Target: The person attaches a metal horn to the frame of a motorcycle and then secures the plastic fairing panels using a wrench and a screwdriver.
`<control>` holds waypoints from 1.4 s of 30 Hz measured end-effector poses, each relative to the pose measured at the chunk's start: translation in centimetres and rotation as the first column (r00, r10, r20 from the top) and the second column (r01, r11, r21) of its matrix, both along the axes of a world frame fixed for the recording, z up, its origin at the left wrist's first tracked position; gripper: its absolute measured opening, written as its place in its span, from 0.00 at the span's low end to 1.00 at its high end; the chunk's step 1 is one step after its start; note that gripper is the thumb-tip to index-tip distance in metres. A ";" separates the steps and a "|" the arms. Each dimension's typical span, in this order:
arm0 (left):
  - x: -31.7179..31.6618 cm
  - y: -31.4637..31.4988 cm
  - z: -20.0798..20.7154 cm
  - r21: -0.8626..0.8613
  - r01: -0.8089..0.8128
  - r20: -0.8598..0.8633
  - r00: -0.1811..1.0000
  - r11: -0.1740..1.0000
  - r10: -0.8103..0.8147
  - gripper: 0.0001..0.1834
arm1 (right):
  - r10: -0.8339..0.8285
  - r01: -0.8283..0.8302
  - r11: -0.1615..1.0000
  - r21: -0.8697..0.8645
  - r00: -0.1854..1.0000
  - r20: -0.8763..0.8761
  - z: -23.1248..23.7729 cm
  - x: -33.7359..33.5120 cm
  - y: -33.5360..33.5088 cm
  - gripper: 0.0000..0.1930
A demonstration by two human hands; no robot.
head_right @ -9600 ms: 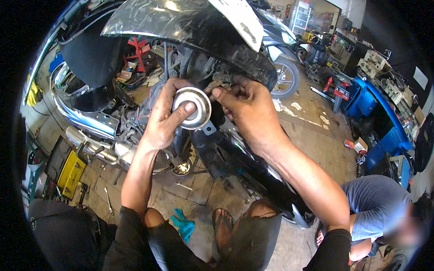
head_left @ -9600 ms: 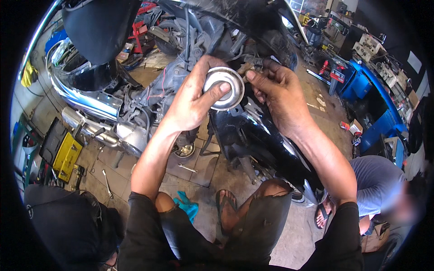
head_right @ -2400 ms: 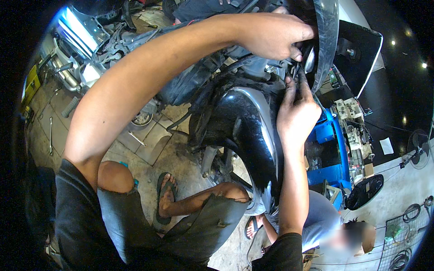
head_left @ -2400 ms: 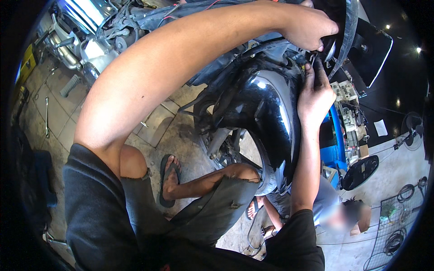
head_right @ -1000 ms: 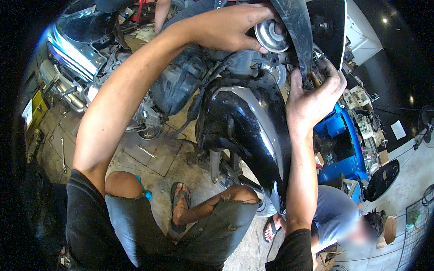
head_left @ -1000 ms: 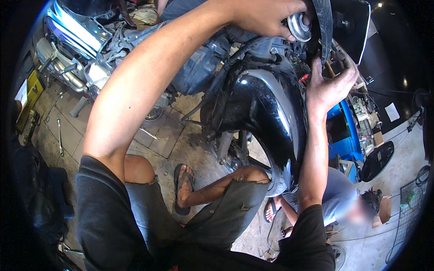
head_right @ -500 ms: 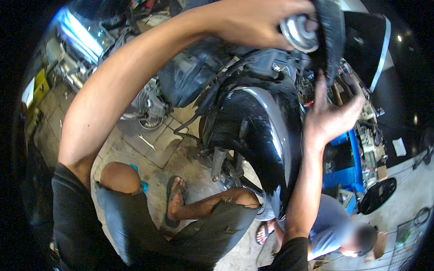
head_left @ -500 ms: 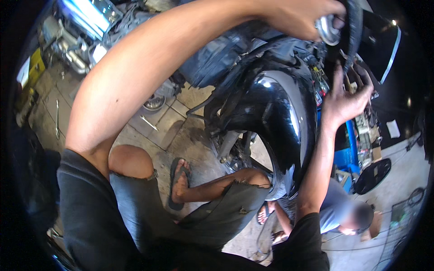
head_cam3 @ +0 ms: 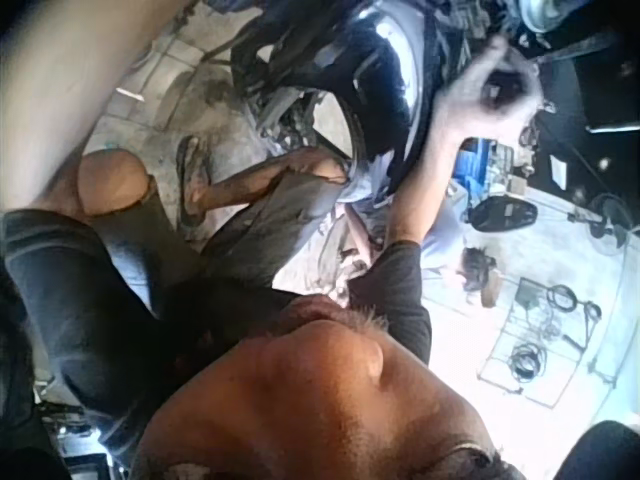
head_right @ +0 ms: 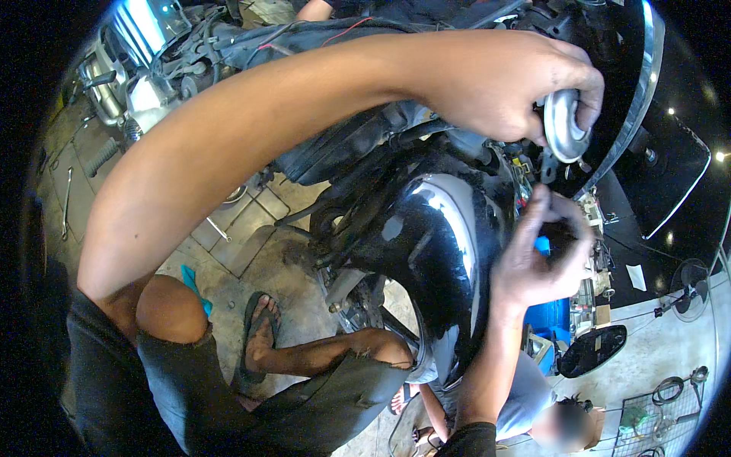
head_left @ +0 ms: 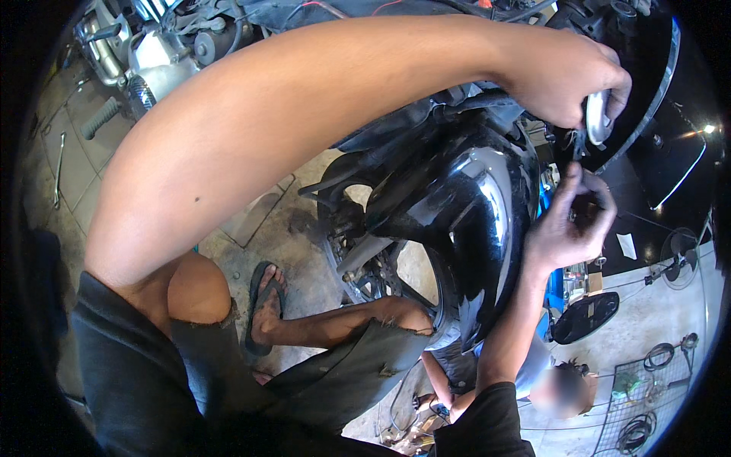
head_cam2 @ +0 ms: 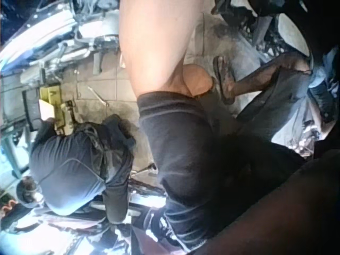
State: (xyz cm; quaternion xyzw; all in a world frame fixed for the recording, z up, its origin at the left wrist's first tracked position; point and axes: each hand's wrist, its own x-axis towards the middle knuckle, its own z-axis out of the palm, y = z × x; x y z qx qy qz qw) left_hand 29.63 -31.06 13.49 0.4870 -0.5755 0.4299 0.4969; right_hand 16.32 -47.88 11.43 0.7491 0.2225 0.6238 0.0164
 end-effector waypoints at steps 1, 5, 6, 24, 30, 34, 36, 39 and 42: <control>0.5 -0.4 -0.3 -0.016 -0.007 0.035 0.999 1.000 0.008 0.16 | 0.028 -0.028 1.000 -0.001 0.996 -0.080 -0.6 0.1 0.0 0.12; 0.2 -0.9 -0.7 -0.070 -0.044 0.094 0.994 0.997 0.050 0.14 | -0.180 0.191 0.980 0.060 0.971 -0.158 -0.2 -0.2 1.4 0.16; 0.0 -0.7 -1.0 -0.042 -0.034 0.044 0.998 0.999 0.035 0.14 | -0.244 0.257 0.965 0.054 0.954 -0.177 -0.1 -0.3 1.3 0.17; -7.0 -4.8 -4.8 -0.353 0.200 -0.400 0.851 0.914 -0.341 0.24 | -0.294 0.338 0.933 0.121 0.913 -0.284 0.3 -1.0 -0.2 0.16; -6.4 -5.3 -4.6 -0.473 0.332 -0.291 0.815 0.816 -0.500 0.27 | -0.305 0.358 0.923 0.144 0.905 -0.295 0.5 -1.0 0.2 0.16; -6.2 -4.8 -4.0 -0.592 0.379 -0.207 0.781 0.711 -0.589 0.23 | -0.321 0.338 0.940 0.048 0.923 -0.211 0.7 -1.1 1.0 0.15; -6.3 -4.5 -4.5 -0.593 0.382 -0.203 0.781 0.709 -0.591 0.23 | -0.294 0.300 0.954 -0.001 0.933 -0.205 0.2 -1.0 0.3 0.17; -6.5 -3.9 -5.1 -0.564 0.310 -0.251 0.819 0.765 -0.517 0.23 | -0.317 0.317 0.947 -0.052 0.896 -0.310 0.4 -1.3 0.6 0.18; -6.7 -3.4 -5.0 -0.513 0.330 -0.243 0.829 0.792 -0.503 0.18 | -0.276 0.305 0.952 0.030 0.897 -0.345 0.4 -1.6 -0.1 0.19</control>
